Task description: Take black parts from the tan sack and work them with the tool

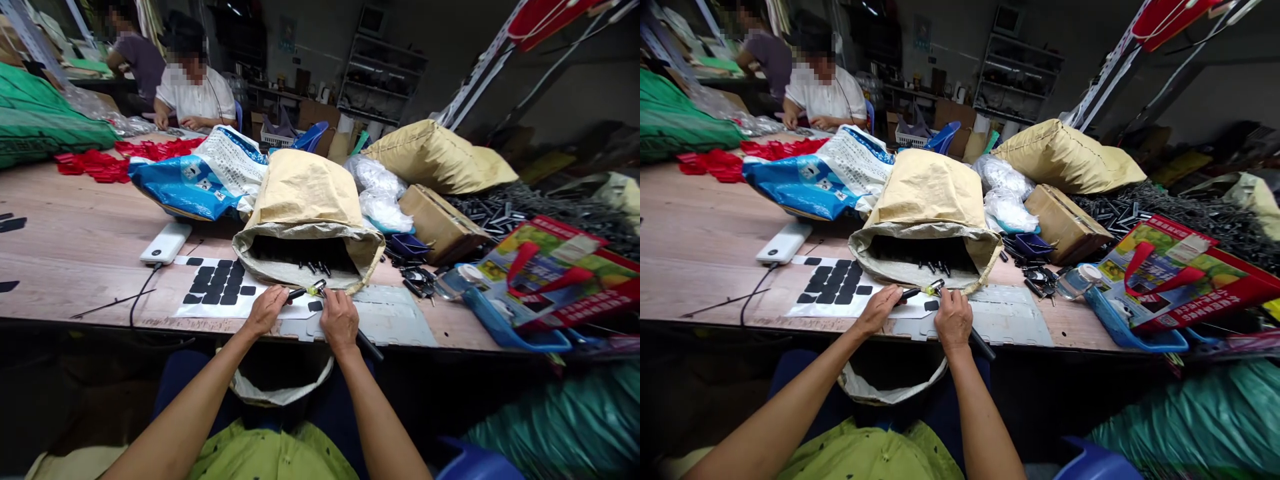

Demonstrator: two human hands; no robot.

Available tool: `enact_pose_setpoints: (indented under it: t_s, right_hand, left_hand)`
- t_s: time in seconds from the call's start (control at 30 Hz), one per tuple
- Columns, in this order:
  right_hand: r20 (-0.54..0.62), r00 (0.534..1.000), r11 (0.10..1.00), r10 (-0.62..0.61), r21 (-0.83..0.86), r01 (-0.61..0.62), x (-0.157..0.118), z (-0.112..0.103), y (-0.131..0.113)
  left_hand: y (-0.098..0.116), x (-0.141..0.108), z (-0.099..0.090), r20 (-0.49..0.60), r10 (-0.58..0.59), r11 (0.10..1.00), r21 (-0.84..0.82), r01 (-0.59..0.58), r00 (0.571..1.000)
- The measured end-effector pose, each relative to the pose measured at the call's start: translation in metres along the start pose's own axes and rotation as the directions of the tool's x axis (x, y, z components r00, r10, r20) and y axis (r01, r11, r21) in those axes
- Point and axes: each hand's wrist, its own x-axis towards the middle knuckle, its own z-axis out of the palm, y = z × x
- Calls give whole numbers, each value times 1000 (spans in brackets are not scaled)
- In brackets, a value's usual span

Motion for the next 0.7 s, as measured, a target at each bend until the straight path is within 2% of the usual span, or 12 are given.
enact_pose_setpoints:
  t_s: [0.13, 0.43, 0.7]
  right_hand:
    - [-1, 1000, 1000, 10, -5, -10, 0, 1, 0]
    - [19, 1000, 1000, 21, 21, -21, -1, 0, 0]
    - [17, 1000, 998, 18, 54, -19, -1, -1, -1]
  left_hand:
    - [0, -1, -1, -2, 4, 998, -58, -4, 1000]
    - [-2, -2, -4, 1, -59, 951, -304, 57, 998]
    - [-2, -3, -5, -3, -81, 943, -323, 76, 997]
